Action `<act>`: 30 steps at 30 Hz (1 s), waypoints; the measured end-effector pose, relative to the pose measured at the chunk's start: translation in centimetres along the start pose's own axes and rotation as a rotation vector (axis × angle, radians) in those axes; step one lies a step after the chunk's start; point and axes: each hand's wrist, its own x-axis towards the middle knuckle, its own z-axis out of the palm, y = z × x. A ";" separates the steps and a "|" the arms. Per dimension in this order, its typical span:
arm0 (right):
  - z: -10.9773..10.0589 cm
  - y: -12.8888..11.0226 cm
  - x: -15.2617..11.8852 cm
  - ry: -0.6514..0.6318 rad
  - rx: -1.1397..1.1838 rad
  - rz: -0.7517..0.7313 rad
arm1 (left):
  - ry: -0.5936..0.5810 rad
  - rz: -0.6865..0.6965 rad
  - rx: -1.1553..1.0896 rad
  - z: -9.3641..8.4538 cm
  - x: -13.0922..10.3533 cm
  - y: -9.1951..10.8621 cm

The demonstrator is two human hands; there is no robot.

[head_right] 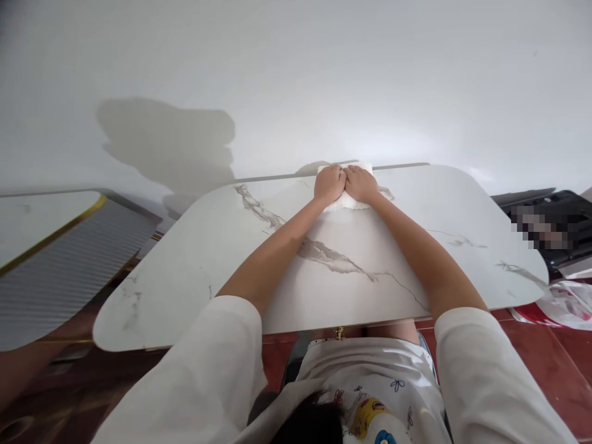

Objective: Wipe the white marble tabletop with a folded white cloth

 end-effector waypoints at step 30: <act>-5.0 -10.6 -17.5 -0.056 -0.058 -0.095 | -0.088 -0.018 0.096 -7.5 -19.7 5.7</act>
